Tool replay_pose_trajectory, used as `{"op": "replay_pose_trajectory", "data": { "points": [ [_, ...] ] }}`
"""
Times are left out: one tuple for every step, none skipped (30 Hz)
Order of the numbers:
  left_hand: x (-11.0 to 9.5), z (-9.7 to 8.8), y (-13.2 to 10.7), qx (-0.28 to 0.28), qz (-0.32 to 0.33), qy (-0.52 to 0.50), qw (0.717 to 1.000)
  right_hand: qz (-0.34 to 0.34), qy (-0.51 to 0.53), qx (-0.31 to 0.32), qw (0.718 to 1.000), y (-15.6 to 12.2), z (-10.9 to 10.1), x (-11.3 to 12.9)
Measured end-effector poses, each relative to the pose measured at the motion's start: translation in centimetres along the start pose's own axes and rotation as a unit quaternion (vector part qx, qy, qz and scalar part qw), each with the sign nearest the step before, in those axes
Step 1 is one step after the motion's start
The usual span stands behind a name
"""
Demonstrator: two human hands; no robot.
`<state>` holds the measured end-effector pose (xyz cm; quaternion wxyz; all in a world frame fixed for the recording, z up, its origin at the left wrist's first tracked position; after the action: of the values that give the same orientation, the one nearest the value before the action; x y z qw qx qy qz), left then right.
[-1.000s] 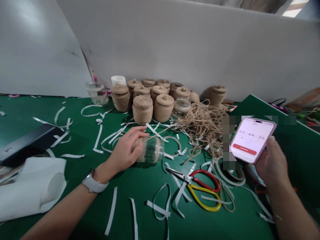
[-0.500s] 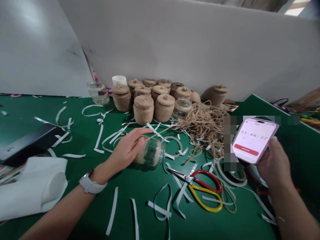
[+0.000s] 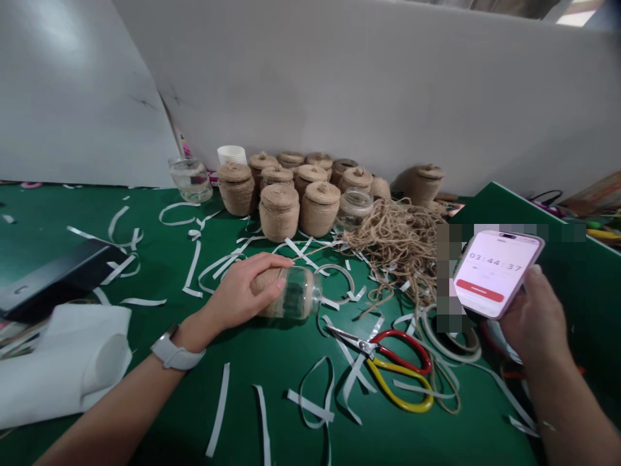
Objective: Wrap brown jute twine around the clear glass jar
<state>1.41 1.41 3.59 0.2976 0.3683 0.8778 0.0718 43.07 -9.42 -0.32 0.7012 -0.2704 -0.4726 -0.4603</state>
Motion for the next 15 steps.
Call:
{"op": "replay_pose_trajectory", "data": {
  "points": [
    [0.0, 0.0, 0.0, 0.0, -0.013, 0.002, 1.0, 0.008, 0.001, -0.001, 1.0, 0.0, 0.0, 0.0],
    [-0.1, 0.0, 0.0, -0.004, -0.026, 0.003, 1.0, 0.014, 0.001, -0.003, 1.0, 0.0, 0.0, 0.0],
    [-0.1, 0.0, 0.0, -0.01, -0.035, 0.004, 0.999, 0.014, 0.001, -0.004, 1.0, 0.0, 0.0, 0.1],
    [-0.1, 0.2, 0.0, -0.019, -0.039, 0.003, 0.999, 0.012, 0.0, -0.001, 1.0, 0.0, 0.1, 0.1],
    [-0.1, 0.3, -0.1, -0.03, -0.037, 0.004, 0.999, 0.011, 0.0, 0.006, 1.0, -0.1, 0.1, 0.2],
    [-0.1, 0.5, -0.2, -0.042, -0.029, 0.006, 0.999, 0.01, 0.001, 0.012, 1.0, -0.1, 0.1, 0.2],
    [-0.1, 0.7, -0.3, -0.055, -0.016, 0.012, 0.998, 0.01, 0.001, 0.015, 1.0, -0.2, 0.1, 0.2],
    [-0.1, 0.8, -0.4, -0.068, 0.001, 0.021, 0.997, 0.009, 0.0, 0.016, 1.0, -0.2, 0.2, 0.3],
    [0.0, 1.0, -0.4, -0.08, 0.02, 0.032, 0.996, 0.01, -0.001, 0.016, 1.0, -0.3, 0.2, 0.2],
    [0.0, 1.1, -0.5, -0.087, 0.038, 0.041, 0.995, 0.009, -0.001, 0.013, 1.0, -0.3, 0.1, 0.2],
    [0.0, 1.1, -0.6, -0.09, 0.052, 0.045, 0.994, 0.009, -0.001, 0.011, 1.0, -0.3, 0.1, 0.2],
    [0.0, 1.1, -0.6, -0.09, 0.061, 0.043, 0.993, 0.009, -0.001, 0.011, 1.0, -0.3, 0.1, 0.2],
    [-0.1, 1.1, -0.6, -0.086, 0.063, 0.035, 0.994, 0.009, 0.0, 0.015, 1.0, -0.3, 0.1, 0.1],
    [-0.1, 1.0, -0.5, -0.082, 0.062, 0.023, 0.994, 0.003, 0.003, 0.016, 1.0, -0.2, 0.1, 0.1],
    [-0.2, 1.0, -0.5, -0.077, 0.056, 0.009, 0.995, -0.002, 0.005, 0.018, 1.0, -0.2, 0.1, 0.1]
  ]
}}
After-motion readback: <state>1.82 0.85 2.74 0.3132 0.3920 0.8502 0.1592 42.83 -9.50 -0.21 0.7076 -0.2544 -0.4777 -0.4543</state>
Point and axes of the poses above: each hand's wrist, its own y-axis towards the middle knuckle, its own z-axis out of the palm, x = y × z, the point moved 1 cm from there along y, towards the middle knuckle, and after that the axes turned 9 degrees about y, right-handed, at the moved point
